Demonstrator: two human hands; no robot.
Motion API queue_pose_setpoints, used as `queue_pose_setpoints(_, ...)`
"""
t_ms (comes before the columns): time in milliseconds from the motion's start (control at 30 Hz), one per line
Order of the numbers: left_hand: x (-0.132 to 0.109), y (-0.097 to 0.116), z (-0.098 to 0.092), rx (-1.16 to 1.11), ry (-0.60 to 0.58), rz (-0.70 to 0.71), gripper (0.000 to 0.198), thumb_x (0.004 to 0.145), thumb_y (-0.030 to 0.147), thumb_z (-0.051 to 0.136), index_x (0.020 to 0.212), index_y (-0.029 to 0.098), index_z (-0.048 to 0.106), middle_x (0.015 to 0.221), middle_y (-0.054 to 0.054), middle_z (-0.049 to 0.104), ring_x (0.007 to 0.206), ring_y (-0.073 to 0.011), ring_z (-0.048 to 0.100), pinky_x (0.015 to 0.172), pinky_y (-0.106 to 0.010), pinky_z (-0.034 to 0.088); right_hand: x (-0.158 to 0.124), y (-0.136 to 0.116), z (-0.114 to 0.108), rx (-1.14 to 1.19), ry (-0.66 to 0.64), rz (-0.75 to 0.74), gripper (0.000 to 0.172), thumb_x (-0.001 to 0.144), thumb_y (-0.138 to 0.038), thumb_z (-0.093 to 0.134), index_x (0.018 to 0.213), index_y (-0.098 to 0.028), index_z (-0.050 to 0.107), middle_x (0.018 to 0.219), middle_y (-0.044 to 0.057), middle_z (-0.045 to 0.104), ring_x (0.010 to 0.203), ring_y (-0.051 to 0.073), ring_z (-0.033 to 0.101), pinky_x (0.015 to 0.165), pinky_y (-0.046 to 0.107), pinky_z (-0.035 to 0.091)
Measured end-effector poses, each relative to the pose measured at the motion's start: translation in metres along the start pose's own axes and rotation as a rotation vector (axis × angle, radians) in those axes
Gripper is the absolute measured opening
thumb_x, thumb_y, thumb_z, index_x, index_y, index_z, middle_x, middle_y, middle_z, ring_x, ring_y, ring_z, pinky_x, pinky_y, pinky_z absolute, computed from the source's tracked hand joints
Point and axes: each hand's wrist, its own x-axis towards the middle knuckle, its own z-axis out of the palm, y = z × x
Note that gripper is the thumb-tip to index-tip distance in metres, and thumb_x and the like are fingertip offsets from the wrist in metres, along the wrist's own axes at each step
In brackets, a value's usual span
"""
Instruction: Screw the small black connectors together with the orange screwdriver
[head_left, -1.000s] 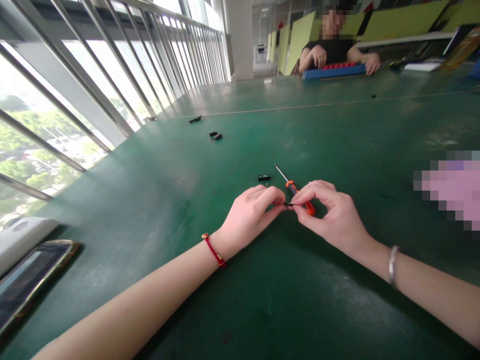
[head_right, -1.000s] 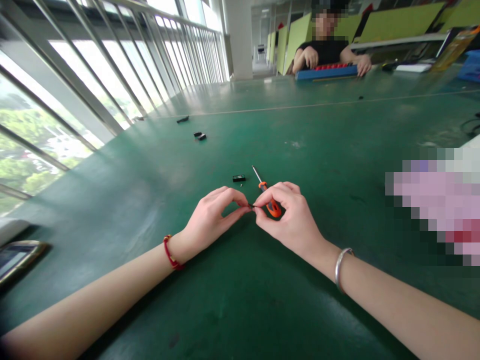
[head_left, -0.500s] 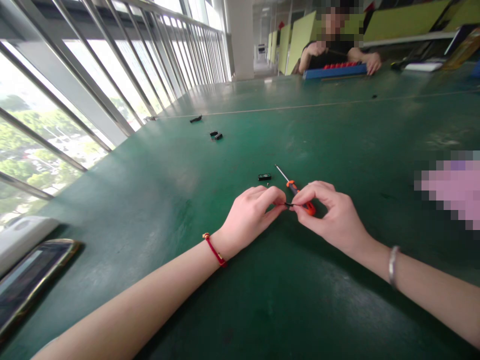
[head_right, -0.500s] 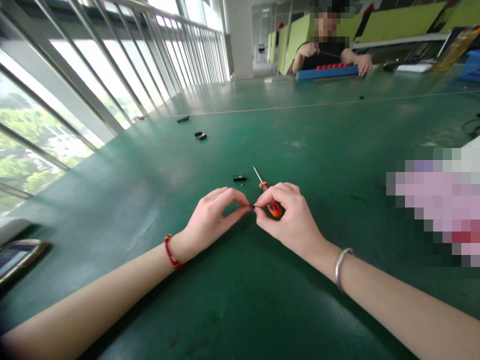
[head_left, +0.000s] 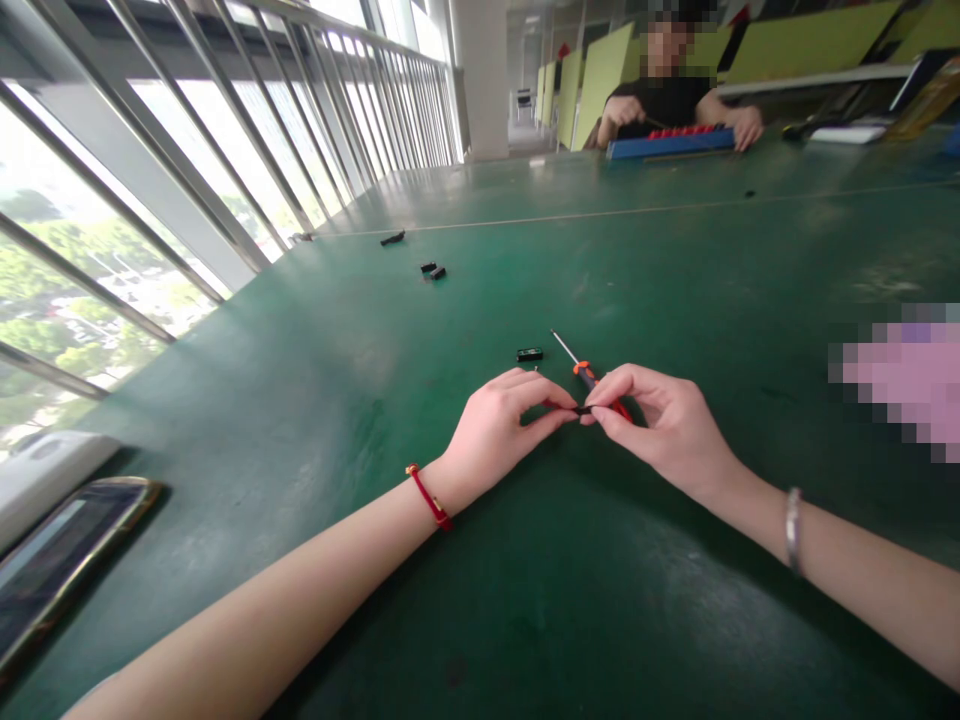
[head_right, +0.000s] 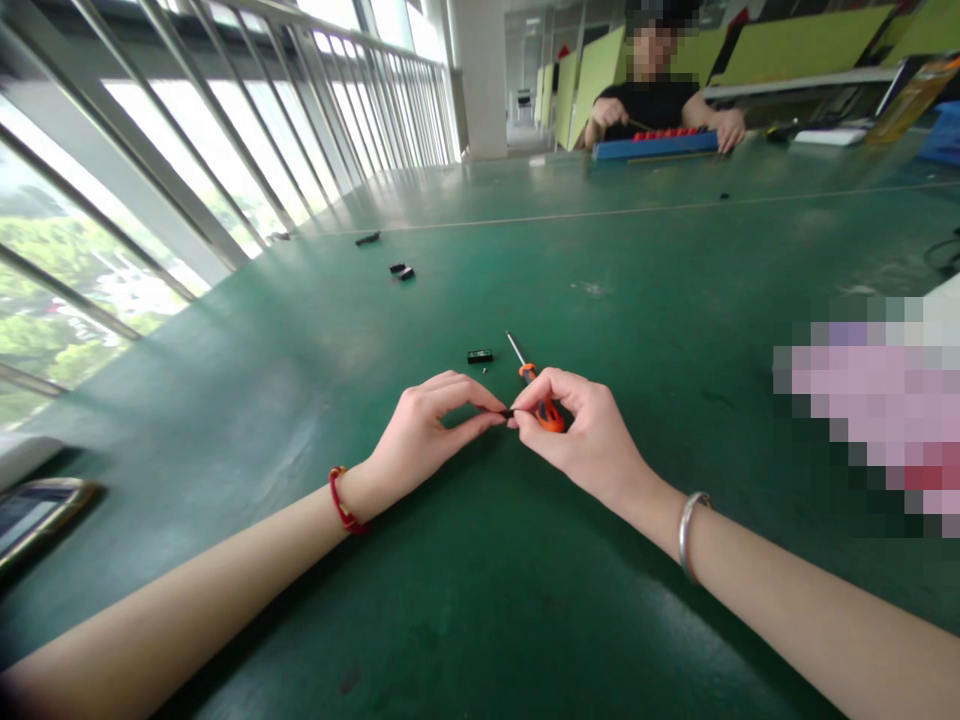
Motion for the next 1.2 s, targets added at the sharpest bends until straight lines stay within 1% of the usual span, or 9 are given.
queue_pose_setpoints(100,0.001,0.000,0.000,-0.054,0.028,-0.036,0.007,0.084,0.024,0.061,0.083,0.018,0.065,0.084,-0.001,0.067,0.081,-0.0129,0.061,0.075,-0.025,0.049,0.003,0.004,0.000,0.157,0.006,0.086,0.005,0.073,-0.021,0.063,0.069,-0.019,0.060,0.073,0.002,0.064,0.070,0.016,0.061,0.071,0.032,0.047)
queue_pose_setpoints(267,0.000,0.004,-0.001,0.147,0.061,0.103,0.015,0.086,0.032,0.058,0.091,0.020,0.065,0.093,-0.002,0.068,0.088,-0.0149,0.059,0.078,-0.029,0.046,0.008,0.005,0.001,0.294,0.082,0.186,0.011,0.068,-0.026,0.067,0.061,-0.020,0.062,0.087,0.003,0.063,0.093,0.018,0.057,0.086,0.033,0.042)
queue_pose_setpoints(367,-0.001,0.006,-0.002,0.251,0.097,0.144,0.023,0.084,0.040,0.059,0.095,0.020,0.063,0.096,-0.003,0.068,0.090,-0.0155,0.059,0.078,-0.029,0.044,0.008,0.003,0.001,0.360,0.093,0.262,0.012,0.067,-0.028,0.069,0.061,-0.020,0.063,0.094,0.003,0.062,0.096,0.019,0.055,0.086,0.034,0.041)
queue_pose_setpoints(467,-0.002,0.006,-0.002,0.294,0.130,0.143,0.024,0.083,0.041,0.060,0.095,0.020,0.063,0.095,-0.003,0.068,0.089,-0.0154,0.058,0.078,-0.029,0.043,0.008,0.002,0.001,0.374,0.094,0.288,0.012,0.065,-0.028,0.070,0.060,-0.021,0.063,0.095,0.004,0.061,0.097,0.020,0.054,0.086,0.034,0.040)
queue_pose_setpoints(633,-0.002,0.004,-0.001,0.305,0.151,0.149,0.015,0.084,0.035,0.060,0.087,0.022,0.065,0.090,0.000,0.068,0.086,-0.0147,0.058,0.076,-0.029,0.043,0.009,0.004,0.001,0.325,0.090,0.260,0.012,0.067,-0.030,0.070,0.063,-0.021,0.064,0.095,0.005,0.062,0.099,0.021,0.055,0.090,0.036,0.040)
queue_pose_setpoints(767,-0.001,0.002,-0.003,0.324,0.182,0.139,0.013,0.084,0.032,0.059,0.085,0.022,0.067,0.088,0.000,0.068,0.086,-0.0147,0.057,0.075,-0.029,0.043,0.008,0.011,0.001,0.188,0.071,0.147,0.012,0.072,-0.033,0.068,0.073,-0.021,0.066,0.094,0.005,0.063,0.100,0.022,0.056,0.094,0.039,0.039)
queue_pose_setpoints(867,0.000,0.000,-0.005,0.353,0.186,0.148,0.013,0.085,0.031,0.059,0.086,0.022,0.068,0.089,-0.001,0.069,0.087,-0.0152,0.057,0.076,-0.029,0.043,0.007,0.015,0.001,0.099,0.057,0.081,0.014,0.074,-0.035,0.067,0.073,-0.021,0.066,0.095,0.005,0.063,0.101,0.022,0.056,0.096,0.041,0.039)
queue_pose_setpoints(1033,0.000,-0.002,-0.007,0.366,0.146,0.159,0.019,0.086,0.033,0.058,0.099,0.023,0.066,0.094,-0.002,0.068,0.090,-0.0158,0.057,0.077,-0.030,0.043,0.006,0.013,0.000,0.067,0.037,0.089,0.014,0.077,-0.032,0.063,0.072,-0.020,0.064,0.098,0.006,0.061,0.101,0.022,0.056,0.095,0.042,0.040)
queue_pose_setpoints(1200,0.000,0.000,-0.006,0.312,0.114,0.127,0.015,0.085,0.034,0.058,0.090,0.023,0.068,0.092,-0.002,0.069,0.090,-0.0155,0.057,0.079,-0.030,0.043,0.007,0.010,0.002,0.052,0.024,0.089,0.013,0.078,-0.032,0.061,0.073,-0.020,0.063,0.098,0.006,0.061,0.101,0.022,0.055,0.094,0.042,0.039)
